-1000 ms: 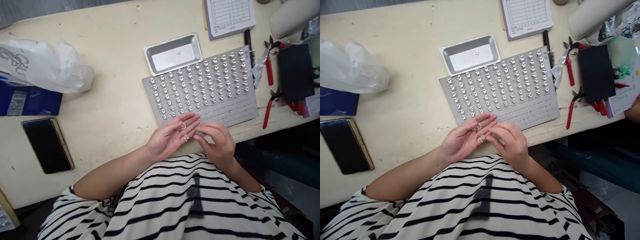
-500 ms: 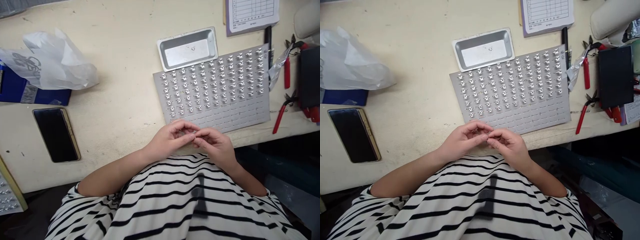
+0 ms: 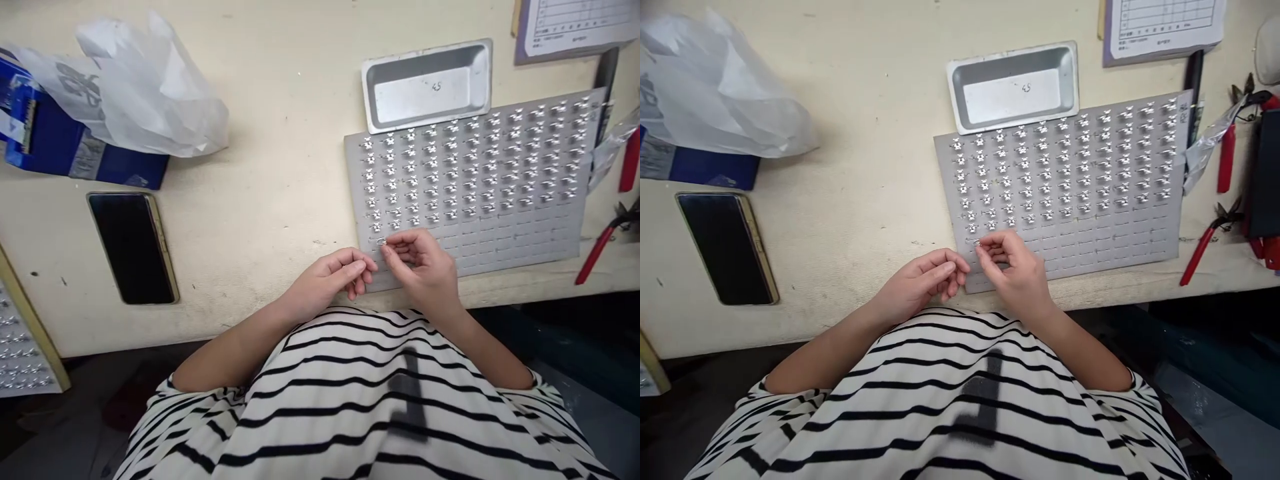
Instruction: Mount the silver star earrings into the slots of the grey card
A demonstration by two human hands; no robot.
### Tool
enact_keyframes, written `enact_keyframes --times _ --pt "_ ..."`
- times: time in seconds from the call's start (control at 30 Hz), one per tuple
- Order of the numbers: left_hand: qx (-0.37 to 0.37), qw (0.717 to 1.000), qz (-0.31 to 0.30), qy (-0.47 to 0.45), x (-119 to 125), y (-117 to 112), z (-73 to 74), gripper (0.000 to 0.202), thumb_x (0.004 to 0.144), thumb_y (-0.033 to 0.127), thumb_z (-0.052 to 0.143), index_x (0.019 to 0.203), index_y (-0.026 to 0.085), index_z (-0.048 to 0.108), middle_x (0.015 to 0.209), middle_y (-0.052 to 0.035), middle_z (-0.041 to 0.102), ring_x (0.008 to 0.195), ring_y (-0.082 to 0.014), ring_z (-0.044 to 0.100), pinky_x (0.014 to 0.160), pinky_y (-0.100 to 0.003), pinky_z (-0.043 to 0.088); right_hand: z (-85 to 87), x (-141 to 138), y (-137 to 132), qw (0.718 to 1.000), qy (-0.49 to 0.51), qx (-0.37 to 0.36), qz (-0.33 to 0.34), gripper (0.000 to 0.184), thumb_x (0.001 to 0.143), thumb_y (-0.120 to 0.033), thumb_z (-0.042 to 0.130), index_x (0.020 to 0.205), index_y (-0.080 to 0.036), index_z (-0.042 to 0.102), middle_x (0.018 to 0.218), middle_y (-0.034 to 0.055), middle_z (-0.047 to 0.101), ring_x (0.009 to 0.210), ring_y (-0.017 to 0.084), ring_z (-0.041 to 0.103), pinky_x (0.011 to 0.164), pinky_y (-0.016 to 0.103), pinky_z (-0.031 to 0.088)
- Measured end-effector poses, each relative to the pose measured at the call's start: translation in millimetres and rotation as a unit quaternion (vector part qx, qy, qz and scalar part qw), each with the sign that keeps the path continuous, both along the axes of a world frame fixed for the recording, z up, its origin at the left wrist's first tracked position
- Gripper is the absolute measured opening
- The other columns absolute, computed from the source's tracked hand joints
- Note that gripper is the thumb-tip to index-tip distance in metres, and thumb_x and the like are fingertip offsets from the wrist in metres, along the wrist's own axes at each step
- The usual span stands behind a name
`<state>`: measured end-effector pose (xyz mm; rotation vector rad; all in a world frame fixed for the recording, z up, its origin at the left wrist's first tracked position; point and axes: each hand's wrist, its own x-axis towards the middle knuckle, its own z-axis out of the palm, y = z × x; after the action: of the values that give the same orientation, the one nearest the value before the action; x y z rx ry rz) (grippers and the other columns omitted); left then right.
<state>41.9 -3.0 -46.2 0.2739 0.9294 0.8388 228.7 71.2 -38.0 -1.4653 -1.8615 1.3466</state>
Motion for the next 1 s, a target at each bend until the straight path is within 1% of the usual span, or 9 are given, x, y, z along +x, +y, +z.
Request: enact_keyframes --times 0.17,0.3,0.4,0.47,0.57,0.63,0.73,0.83,1.0 --pt "-0.015 0.997 0.031 -0.062 -5 0 -3.3 0.023 0.099 0.038 0.068 0.103 0.016 0.072 0.088 -0.0008 0.066 0.071 -0.0076 0.06 0.062 -0.019 0.048 0.6 -8 -3 0.991 -0.067 0.107 0.037 0.007 0.094 -0.024 0.073 0.099 -0.024 0.07 0.091 -0.0015 0.078 0.078 0.013 0.077 0.071 0.023 0.064" --pt "-0.034 0.993 0.054 -0.102 -6 -2 -6.2 0.022 0.097 0.038 0.072 0.102 0.016 0.074 0.086 -0.0006 0.067 0.07 -0.0067 0.062 0.062 -0.017 0.049 0.3 -13 -2 0.978 -0.124 0.153 0.071 0.003 0.096 -0.025 0.071 0.096 -0.024 0.067 0.086 -0.0015 0.076 0.073 0.012 0.075 0.066 0.023 0.06" --pt "-0.052 0.985 0.096 -0.133 -7 0 -5.8 0.026 0.097 0.042 0.071 0.101 0.016 0.075 0.088 -0.0023 0.07 0.072 -0.0082 0.066 0.062 -0.017 0.052 0.1 -15 -1 0.97 -0.152 0.167 0.085 0.006 0.096 -0.025 0.07 0.094 -0.024 0.065 0.08 -0.0026 0.072 0.068 0.012 0.07 0.063 0.024 0.056" --pt "-0.064 0.977 0.134 -0.151 -7 1 -3.4 0.029 0.1 0.044 0.067 0.102 0.016 0.075 0.093 -0.0046 0.074 0.081 -0.0112 0.071 0.069 -0.018 0.057 1.5 -14 -2 0.97 -0.157 0.162 0.092 0.008 0.095 -0.024 0.071 0.097 -0.024 0.064 0.077 -0.0038 0.068 0.064 0.011 0.066 0.06 0.024 0.054" --pt "-0.077 0.966 0.179 -0.171 -7 4 3.0 0.036 0.106 0.048 0.054 0.11 0.019 0.075 0.113 -0.0079 0.078 0.107 -0.0166 0.075 0.09 -0.025 0.06 6.9 -9 -3 0.974 -0.125 0.171 0.083 0.015 0.095 -0.023 0.071 0.107 -0.024 0.062 0.079 -0.0041 0.065 0.065 0.011 0.062 0.061 0.024 0.054" --pt "-0.073 0.963 0.185 -0.182 -6 5 7.4 0.044 0.108 0.052 0.045 0.119 0.021 0.074 0.132 -0.008 0.075 0.128 -0.0195 0.069 0.105 -0.029 0.057 12.3 -5 -4 0.969 -0.083 0.216 0.084 0.014 0.095 -0.021 0.071 0.105 -0.025 0.062 0.079 -0.004 0.065 0.065 0.011 0.061 0.063 0.025 0.054" --pt "-0.051 0.962 0.174 -0.204 -5 5 11.6 0.052 0.11 0.056 0.035 0.131 0.023 0.07 0.153 -0.0047 0.063 0.149 -0.0217 0.053 0.12 -0.035 0.048 19.8 -2 -5 0.944 -0.028 0.3 0.137 0.018 0.093 -0.012 0.072 0.103 -0.025 0.064 0.081 -0.0023 0.071 0.069 0.013 0.064 0.067 0.028 0.056" --pt "-0.026 0.96 0.159 -0.23 -2 4 12.4 0.056 0.11 0.057 0.03 0.137 0.024 0.066 0.162 -0.0024 0.055 0.157 -0.0219 0.042 0.128 -0.037 0.038 22.4 -5 -6 0.923 -0.005 0.335 0.191 0.028 0.091 -0.009 0.074 0.115 -0.022 0.067 0.09 0.0016 0.077 0.078 0.015 0.07 0.072 0.029 0.057" --pt "0.015 0.966 0.112 -0.231 2 1 10.4 0.057 0.108 0.063 0.035 0.142 0.028 0.065 0.168 0.0001 0.047 0.162 -0.0245 0.031 0.131 -0.041 0.032 15.6 -13 -9 0.921 0.006 0.328 0.211 0.032 0.096 -0.012 0.068 0.125 -0.025 0.066 0.101 0.004 0.079 0.089 0.018 0.074 0.076 0.033 0.059"
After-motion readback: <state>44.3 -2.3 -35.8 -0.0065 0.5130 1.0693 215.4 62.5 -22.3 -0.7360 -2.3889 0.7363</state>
